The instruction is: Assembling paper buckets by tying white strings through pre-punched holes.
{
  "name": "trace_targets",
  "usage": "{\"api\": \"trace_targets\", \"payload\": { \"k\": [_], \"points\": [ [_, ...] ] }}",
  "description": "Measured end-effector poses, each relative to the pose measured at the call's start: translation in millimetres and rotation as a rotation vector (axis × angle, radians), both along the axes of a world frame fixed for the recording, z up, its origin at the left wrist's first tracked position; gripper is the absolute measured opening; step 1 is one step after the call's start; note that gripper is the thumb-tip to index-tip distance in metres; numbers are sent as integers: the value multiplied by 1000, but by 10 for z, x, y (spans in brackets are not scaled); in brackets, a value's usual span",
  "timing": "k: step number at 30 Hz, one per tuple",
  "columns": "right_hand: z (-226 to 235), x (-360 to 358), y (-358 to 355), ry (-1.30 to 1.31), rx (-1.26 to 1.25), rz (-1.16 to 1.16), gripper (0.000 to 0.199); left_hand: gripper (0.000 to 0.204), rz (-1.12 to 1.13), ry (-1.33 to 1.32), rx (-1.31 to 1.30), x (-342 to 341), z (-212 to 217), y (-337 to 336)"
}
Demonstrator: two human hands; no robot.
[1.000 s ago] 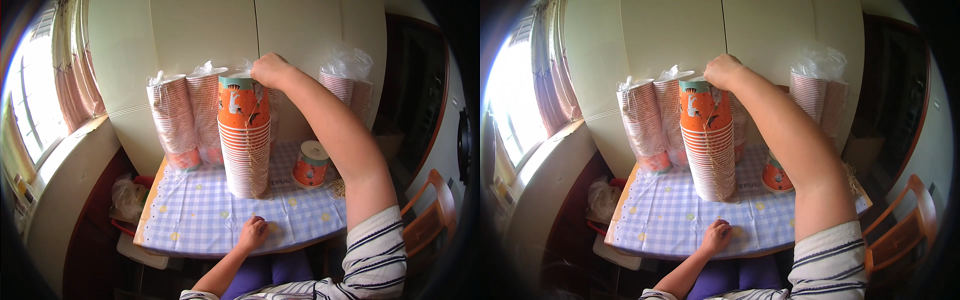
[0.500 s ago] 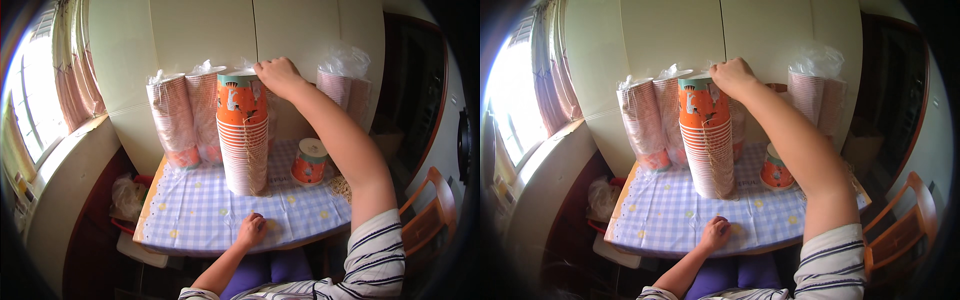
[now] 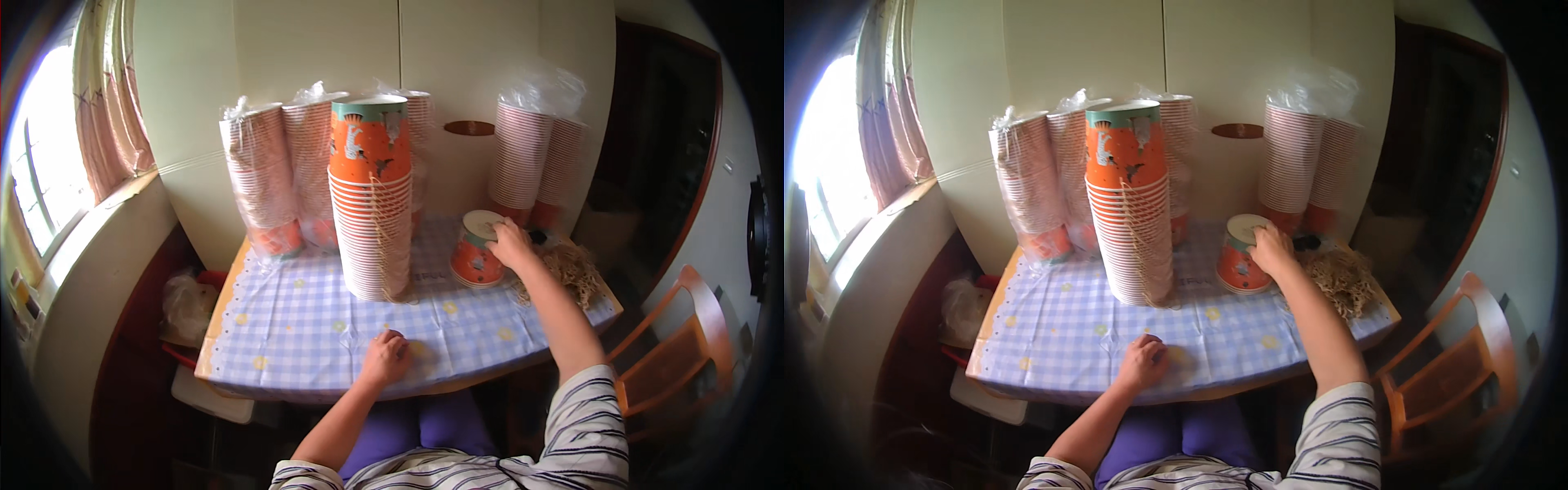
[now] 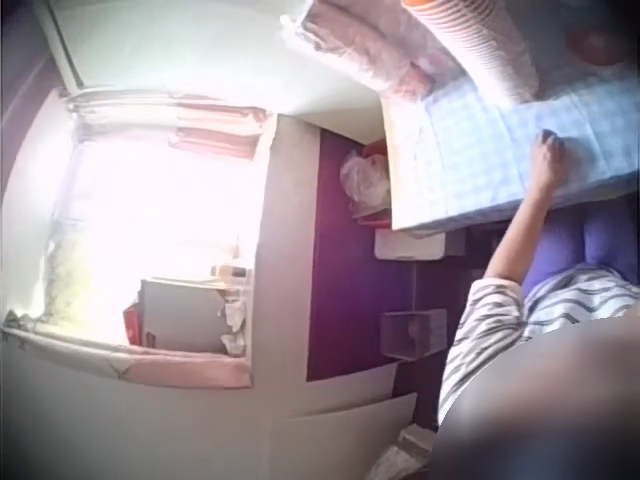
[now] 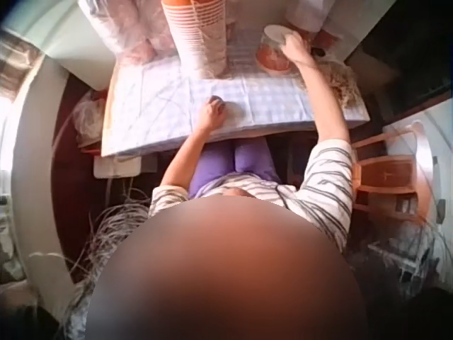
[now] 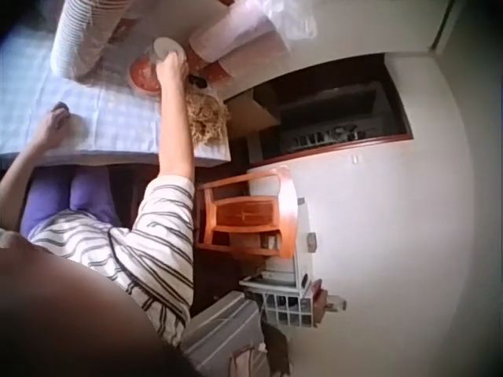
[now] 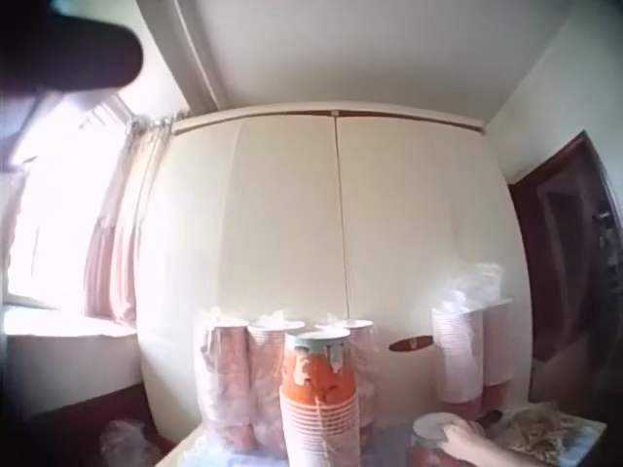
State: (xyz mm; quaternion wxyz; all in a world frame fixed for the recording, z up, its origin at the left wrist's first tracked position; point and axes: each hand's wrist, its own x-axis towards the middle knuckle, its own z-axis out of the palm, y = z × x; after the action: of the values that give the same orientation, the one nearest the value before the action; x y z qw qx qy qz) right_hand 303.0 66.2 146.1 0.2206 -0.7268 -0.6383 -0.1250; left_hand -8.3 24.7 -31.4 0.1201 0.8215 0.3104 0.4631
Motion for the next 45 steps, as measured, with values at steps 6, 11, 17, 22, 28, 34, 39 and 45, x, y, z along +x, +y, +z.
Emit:
{"api": "trace_targets", "payload": {
  "k": [6, 11, 17, 22, 28, 34, 39, 45],
  "points": [
    [-426, 118, 159, -44, 71, -12, 46, 10, 25, 32, -21, -8, -3, -9],
    [-454, 230, 296, -28, 27, -4, 42, 11, -8, 32, -9, 26, 45, -38],
    [-282, 261, 209, 124, 235, 155, 33, 15, 5, -169, -523, 145, 196, 40],
    [-56, 144, -45, 311, 277, 257, 30, 38, -339, -676, -1284, 837, 445, 400],
    [-60, 121, -179, 365, 219, 256, 29, 16, -514, -1039, -1302, 1449, 316, 653],
    [-101, 96, -231, 382, 192, 183, 26, 12, -376, -993, -1199, 1613, 210, 667],
    [-54, 26, -242, 255, 364, 233, 23, 15, -367, -993, -1229, 1765, 220, 759],
    [107, 202, -329, 255, 404, 176, 23, 19, -436, -975, -1257, 1914, 141, 929]
  ]
}}
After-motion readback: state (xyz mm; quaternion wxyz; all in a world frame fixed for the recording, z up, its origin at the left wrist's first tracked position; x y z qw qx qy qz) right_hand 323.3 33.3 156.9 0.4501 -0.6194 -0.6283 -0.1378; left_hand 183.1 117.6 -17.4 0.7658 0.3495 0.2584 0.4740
